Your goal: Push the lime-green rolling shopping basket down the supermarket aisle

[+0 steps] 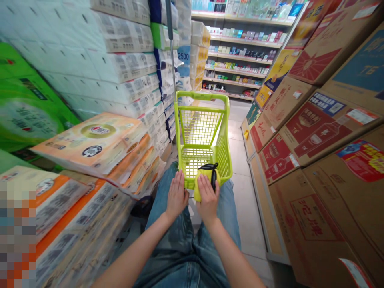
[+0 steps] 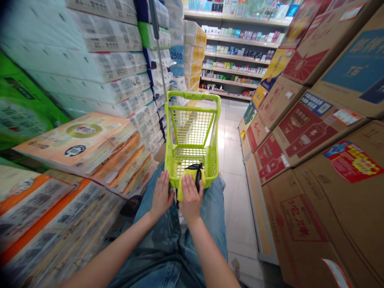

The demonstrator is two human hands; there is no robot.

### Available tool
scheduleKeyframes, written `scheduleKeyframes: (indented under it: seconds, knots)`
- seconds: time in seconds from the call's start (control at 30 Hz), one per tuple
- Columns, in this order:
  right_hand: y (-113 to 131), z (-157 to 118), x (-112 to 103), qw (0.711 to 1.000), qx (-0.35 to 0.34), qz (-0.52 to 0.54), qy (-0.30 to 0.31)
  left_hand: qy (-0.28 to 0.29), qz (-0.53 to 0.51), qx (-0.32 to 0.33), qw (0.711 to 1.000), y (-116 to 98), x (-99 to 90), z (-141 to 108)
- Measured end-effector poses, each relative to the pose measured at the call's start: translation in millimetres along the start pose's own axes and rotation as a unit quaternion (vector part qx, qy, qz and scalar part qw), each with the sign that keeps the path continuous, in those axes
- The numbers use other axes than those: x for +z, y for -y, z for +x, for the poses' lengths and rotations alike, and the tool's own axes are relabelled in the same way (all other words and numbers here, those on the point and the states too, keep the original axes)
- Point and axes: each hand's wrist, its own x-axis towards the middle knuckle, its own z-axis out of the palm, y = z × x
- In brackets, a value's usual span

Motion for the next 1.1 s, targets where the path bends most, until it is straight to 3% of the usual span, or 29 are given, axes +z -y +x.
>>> scheduleKeyframes:
  seconds: [0.1, 0.17, 0.23, 0.33, 0.43, 0.53, 0.6, 0.67, 0.83, 0.9, 1.0, 1.1]
  knots:
    - [38, 9, 18, 0.999, -0.005, 0.032, 0.033, 0.002, 0.015, 0.005, 1.0, 5, -2.0, -2]
    - [40, 12, 18, 0.998, -0.02, 0.04, 0.049, 0.009, 0.02, 0.014, 1.0, 7, -4.2, -2]
    - [23, 11, 7, 0.996, -0.053, 0.041, 0.063, 0.017, 0.019, 0.025, 0.999, 8, -6.0, -1]
    - [-26, 4, -19, 0.995, -0.079, 0.021, 0.059, 0.009, 0.017, 0.024, 1.0, 6, -6.1, 1]
    - [-77, -6, -44, 0.998, -0.044, -0.018, 0.034, 0.002, 0.019, 0.017, 1.0, 3, -3.7, 2]
    - [-101, -11, -51, 0.999, -0.013, -0.04, 0.026, 0.003, 0.024, 0.014, 1.0, 0, -2.8, 2]
    - [-94, -13, -45, 0.999, 0.012, -0.044, 0.004, 0.003, 0.031, 0.013, 0.999, -1, -4.2, 3]
    - [-70, -11, -31, 0.999, 0.031, -0.038, -0.01, 0.005, 0.043, 0.012, 0.999, -2, -6.7, 2]
    - [15, 1, 7, 0.998, 0.001, 0.006, 0.065, 0.016, 0.059, 0.022, 0.998, 4, -12.0, 0]
    - [34, 6, 14, 0.996, -0.004, 0.015, 0.083, 0.019, 0.061, 0.027, 0.998, 6, -13.0, -1]
    - [28, 8, 6, 0.993, -0.037, 0.026, 0.106, 0.023, 0.065, 0.027, 0.997, 4, -14.5, 0]
    - [-15, 3, -19, 0.991, -0.064, 0.021, 0.115, 0.023, 0.074, 0.019, 0.997, 0, -15.0, 2]
